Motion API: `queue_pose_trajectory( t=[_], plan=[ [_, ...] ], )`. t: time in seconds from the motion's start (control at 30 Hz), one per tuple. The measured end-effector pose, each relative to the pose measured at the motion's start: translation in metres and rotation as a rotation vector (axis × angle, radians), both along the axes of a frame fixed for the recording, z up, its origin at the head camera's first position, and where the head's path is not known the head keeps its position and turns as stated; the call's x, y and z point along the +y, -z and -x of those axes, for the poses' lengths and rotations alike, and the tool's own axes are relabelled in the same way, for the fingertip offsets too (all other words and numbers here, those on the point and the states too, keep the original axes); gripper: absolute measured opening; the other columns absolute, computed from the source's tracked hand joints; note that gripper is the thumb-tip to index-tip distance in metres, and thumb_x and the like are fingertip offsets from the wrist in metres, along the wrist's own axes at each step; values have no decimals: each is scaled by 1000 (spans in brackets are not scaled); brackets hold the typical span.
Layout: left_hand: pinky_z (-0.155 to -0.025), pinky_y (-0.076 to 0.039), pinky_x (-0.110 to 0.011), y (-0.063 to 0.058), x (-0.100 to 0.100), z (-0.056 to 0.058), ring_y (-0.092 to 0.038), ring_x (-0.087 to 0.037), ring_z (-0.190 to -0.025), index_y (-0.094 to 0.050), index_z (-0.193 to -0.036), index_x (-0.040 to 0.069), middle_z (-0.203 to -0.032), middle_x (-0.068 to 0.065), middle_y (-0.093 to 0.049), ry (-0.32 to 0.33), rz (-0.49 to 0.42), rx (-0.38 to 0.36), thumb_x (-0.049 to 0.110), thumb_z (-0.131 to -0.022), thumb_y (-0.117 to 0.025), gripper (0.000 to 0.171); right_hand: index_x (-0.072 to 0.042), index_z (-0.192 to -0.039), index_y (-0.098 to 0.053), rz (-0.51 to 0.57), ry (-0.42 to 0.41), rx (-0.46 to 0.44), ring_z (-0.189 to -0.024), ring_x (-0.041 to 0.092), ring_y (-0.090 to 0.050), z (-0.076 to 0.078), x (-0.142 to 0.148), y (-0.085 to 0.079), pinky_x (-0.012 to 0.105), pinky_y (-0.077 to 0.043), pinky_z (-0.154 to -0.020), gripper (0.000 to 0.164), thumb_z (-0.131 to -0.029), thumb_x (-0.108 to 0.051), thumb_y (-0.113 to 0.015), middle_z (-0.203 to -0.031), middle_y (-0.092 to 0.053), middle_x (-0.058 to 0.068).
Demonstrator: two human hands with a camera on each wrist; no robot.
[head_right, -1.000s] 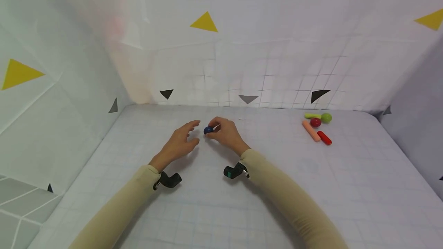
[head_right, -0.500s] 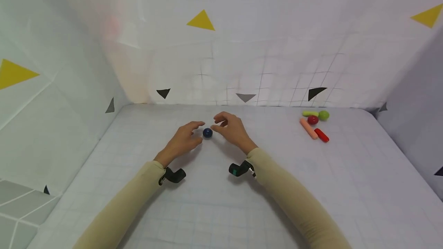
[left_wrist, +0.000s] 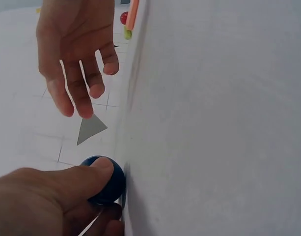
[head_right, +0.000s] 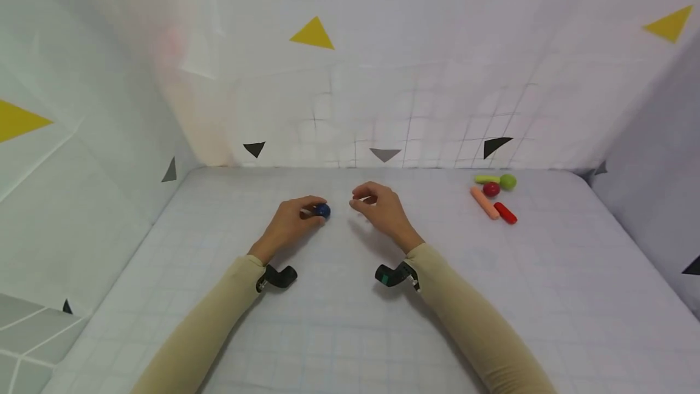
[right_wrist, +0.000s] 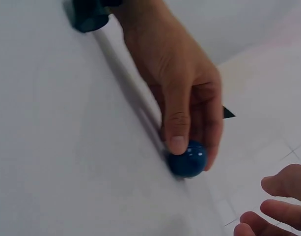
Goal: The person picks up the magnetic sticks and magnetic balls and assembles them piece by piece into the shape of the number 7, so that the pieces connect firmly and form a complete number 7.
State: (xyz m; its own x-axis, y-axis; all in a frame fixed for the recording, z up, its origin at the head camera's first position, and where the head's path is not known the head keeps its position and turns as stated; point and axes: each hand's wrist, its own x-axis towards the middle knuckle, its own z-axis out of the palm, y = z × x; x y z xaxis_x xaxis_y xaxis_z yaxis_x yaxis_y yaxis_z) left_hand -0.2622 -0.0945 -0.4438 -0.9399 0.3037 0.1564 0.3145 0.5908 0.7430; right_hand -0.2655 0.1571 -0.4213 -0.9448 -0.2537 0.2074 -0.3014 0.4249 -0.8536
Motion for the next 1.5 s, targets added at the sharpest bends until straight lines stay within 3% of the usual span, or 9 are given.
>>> queue_pose_trajectory(
  t=[0.17, 0.33, 0.47, 0.87, 1.07, 1.27, 1.5],
  plan=[
    [-94, -53, -39, 6, -4, 1, -68, -19, -102, -71, -134, 15, -120, -4, -71, -25, -39, -13, 16, -94, -81, 42, -2, -123, -69, 102, -16, -67, -104, 31, -66, 2, 9, -15, 48, -56, -85, 29, -102, -21, -71, -117, -72, 10],
    [-95, -53, -40, 10, -7, 1, -68, -21, -102, -71, -133, 16, -120, -4, -72, -30, -74, -27, 17, -94, -81, 41, -6, -125, -69, 222, 24, -121, -109, 31, -65, -2, 29, -39, 38, -57, -89, 31, -102, -27, -71, -123, -71, 11],
    [-94, -54, -41, 12, -10, 1, -68, -21, -102, -71, -132, 17, -119, -5, -72, -33, -83, -32, 17, -93, -81, 40, -7, -127, -68, 285, 52, -151, -111, 32, -64, -7, 45, -46, 32, -56, -89, 34, -102, -30, -70, -123, -70, 12],
    [-94, -53, -42, 15, -15, 3, -67, -21, -102, -72, -132, 18, -118, -5, -72, -36, -104, -27, 18, -93, -81, 40, -7, -134, -64, 277, 37, -248, -123, 35, -59, -15, 100, -48, 34, -53, -98, 41, -105, -35, -66, -135, -62, 15],
    [-94, -53, -42, 17, -17, 3, -68, -22, -101, -71, -133, 16, -118, -6, -72, -36, -117, -18, 17, -94, -81, 41, -4, -134, -64, 287, 67, -256, -119, 30, -62, -18, 118, -47, 34, -54, -96, 42, -104, -34, -68, -133, -64, 15],
    [-94, -53, -42, 16, -18, 2, -68, -22, -102, -72, -133, 17, -118, -6, -72, -51, -135, -21, 16, -94, -81, 40, -2, -134, -63, 251, 40, -227, -119, 29, -62, -23, 137, -45, 33, -54, -96, 39, -105, -28, -67, -134, -63, 18],
    [-94, -53, -42, 15, -18, 2, -68, -22, -102, -72, -133, 18, -120, -6, -72, -54, -129, -18, 17, -94, -81, 41, -4, -133, -63, 174, 78, -184, -117, 27, -63, -28, 158, -41, 30, -55, -94, 40, -103, -30, -69, -132, -64, 17]
  ],
)
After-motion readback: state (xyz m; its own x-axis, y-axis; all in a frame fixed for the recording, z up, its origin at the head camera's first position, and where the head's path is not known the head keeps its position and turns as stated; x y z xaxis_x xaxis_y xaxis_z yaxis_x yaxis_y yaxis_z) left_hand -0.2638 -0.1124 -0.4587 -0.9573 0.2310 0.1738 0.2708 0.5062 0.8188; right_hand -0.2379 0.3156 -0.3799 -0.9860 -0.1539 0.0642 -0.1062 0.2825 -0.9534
